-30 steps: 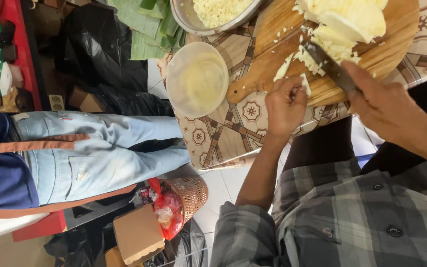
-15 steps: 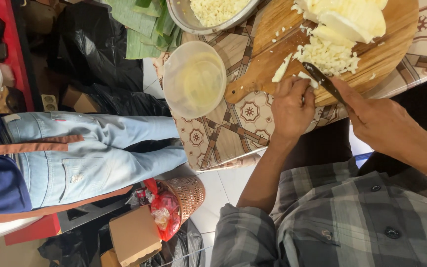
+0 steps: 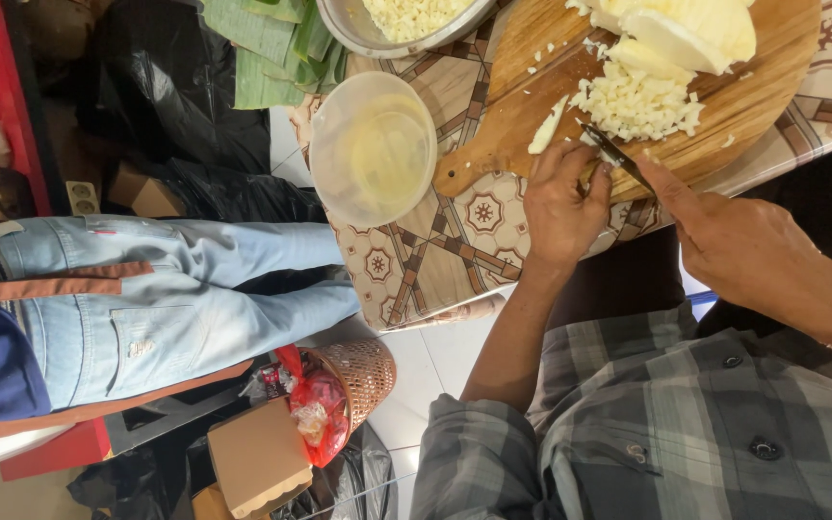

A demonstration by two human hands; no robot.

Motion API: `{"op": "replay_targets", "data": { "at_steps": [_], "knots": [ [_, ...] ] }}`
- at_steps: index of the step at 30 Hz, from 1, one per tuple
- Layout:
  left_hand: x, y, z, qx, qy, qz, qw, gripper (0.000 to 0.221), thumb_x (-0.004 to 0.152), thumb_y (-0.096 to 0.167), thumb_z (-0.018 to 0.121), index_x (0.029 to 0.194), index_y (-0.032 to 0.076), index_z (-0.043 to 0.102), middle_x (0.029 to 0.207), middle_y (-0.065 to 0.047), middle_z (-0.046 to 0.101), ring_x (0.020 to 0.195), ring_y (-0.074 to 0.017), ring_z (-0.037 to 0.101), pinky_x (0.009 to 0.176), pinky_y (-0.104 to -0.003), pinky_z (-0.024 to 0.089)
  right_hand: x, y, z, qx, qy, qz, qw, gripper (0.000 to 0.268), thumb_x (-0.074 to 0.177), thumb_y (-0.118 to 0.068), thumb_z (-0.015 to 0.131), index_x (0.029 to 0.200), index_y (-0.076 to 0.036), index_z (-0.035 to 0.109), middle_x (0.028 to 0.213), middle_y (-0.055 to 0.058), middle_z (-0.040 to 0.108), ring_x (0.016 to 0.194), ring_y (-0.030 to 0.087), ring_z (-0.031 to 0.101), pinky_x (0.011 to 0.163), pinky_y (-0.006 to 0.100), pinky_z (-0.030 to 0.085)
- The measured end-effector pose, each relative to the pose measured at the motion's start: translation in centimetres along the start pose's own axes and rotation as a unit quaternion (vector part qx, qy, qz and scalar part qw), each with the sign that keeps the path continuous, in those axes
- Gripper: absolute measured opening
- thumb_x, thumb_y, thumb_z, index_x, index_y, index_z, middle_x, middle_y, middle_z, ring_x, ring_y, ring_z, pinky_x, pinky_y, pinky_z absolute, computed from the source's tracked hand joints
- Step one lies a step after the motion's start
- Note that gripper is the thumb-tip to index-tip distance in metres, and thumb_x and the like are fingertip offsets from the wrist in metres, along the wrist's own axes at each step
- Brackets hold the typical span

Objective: Dicing a large block of cheese on a wooden cutting board using a knife

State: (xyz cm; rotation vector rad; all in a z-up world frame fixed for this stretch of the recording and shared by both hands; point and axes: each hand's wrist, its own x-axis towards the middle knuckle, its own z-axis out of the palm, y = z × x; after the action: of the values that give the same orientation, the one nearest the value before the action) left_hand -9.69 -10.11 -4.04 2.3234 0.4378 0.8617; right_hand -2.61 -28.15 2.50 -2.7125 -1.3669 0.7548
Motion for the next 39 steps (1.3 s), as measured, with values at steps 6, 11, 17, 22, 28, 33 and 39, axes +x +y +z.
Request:
{"op": "replay_targets", "data": {
  "at_steps": [6, 11, 17, 22, 28, 33, 39],
  "knots": [
    [0.0, 0.0, 0.0, 0.016, -0.002, 0.015, 1.0, 0.016, 0.092, 0.012, 0.069, 0.106, 0.004, 0.071, 0.112, -0.009, 0.067, 0.106, -0.0294, 0.064, 0.091, -0.042, 0.054, 0.6, 0.7, 2.1, -0.058, 0.032, -0.02, 0.998, 0.097, 0.095, -0.021, 0.046, 0.177, -0.025, -0.004, 0.09, -0.001, 0.074, 0.063, 0.022, 0.074, 0.056, 0.038, 0.059],
    [-0.2, -0.1, 0.0, 0.025, -0.013, 0.022, 0.999, 0.016, 0.091, 0.011, 0.069, 0.106, 0.005, 0.071, 0.114, -0.007, 0.068, 0.107, -0.0298, 0.064, 0.094, -0.042, 0.052, 0.7, -0.8, -3.7, -0.023, -0.142, 0.028, 0.989, 0.105, 0.097, -0.015, 0.048, 0.175, -0.031, -0.02, 0.067, 0.0, 0.068, 0.06, 0.015, 0.068, 0.056, 0.025, 0.057],
    [-0.3, 0.4, -0.1, -0.02, -0.013, -0.007, 1.0, 0.022, 0.091, 0.008, 0.067, 0.112, 0.005, 0.068, 0.117, -0.011, 0.064, 0.111, -0.0307, 0.062, 0.097, -0.045, 0.053, 0.8, 2.2, -0.1, 0.313, 0.059, -0.026, 0.948, 0.078, 0.103, -0.016, 0.048, 0.174, -0.034, 0.022, 0.061, 0.015, 0.065, 0.051, 0.028, 0.058, 0.063, 0.038, 0.049],
    [0.1, 2.4, 0.3, 0.063, 0.054, -0.013, 0.996, 0.015, 0.098, 0.017, 0.06, 0.1, 0.002, 0.065, 0.096, -0.014, 0.064, 0.092, -0.0326, 0.059, 0.082, -0.046, 0.047, 0.3, 3.0, 1.4, 0.294, 0.105, -0.072, 0.947, 0.079, 0.101, -0.012, 0.048, 0.173, -0.029, 0.021, 0.049, 0.01, 0.056, 0.04, 0.021, 0.048, 0.05, 0.035, 0.043],
    [0.9, 3.1, 2.1, 0.159, 0.036, -0.079, 0.984, 0.035, 0.092, 0.032, 0.062, 0.104, -0.001, 0.061, 0.091, -0.018, 0.059, 0.087, -0.0325, 0.054, 0.069, -0.046, 0.044, -0.1, 4.0, 1.2, 0.294, 0.15, -0.086, 0.94, 0.075, 0.102, -0.015, 0.048, 0.173, -0.026, 0.025, 0.047, 0.01, 0.045, 0.041, 0.022, 0.039, 0.05, 0.037, 0.038],
    [1.1, 2.3, 1.2, 0.123, 0.029, -0.064, 0.99, 0.027, 0.088, 0.017, 0.06, 0.109, -0.001, 0.06, 0.094, -0.018, 0.062, 0.089, -0.0342, 0.057, 0.074, -0.049, 0.048, 0.0, 3.4, 1.5, 0.164, 0.146, -0.078, 0.972, 0.08, 0.102, -0.017, 0.049, 0.174, -0.033, 0.019, 0.075, 0.007, 0.067, 0.057, 0.027, 0.061, 0.058, 0.041, 0.049],
    [0.8, -1.0, -2.2, 0.023, -0.016, 0.103, 0.994, 0.058, 0.091, 0.001, 0.059, 0.143, 0.025, 0.054, 0.131, -0.009, 0.057, 0.112, -0.0222, 0.06, 0.101, -0.044, 0.045, -0.1, 2.6, 2.1, 0.019, 0.062, -0.03, 0.997, 0.083, 0.103, -0.034, 0.042, 0.172, -0.049, 0.0, 0.087, 0.005, 0.059, 0.064, 0.026, 0.063, 0.062, 0.037, 0.056]
  ]
}}
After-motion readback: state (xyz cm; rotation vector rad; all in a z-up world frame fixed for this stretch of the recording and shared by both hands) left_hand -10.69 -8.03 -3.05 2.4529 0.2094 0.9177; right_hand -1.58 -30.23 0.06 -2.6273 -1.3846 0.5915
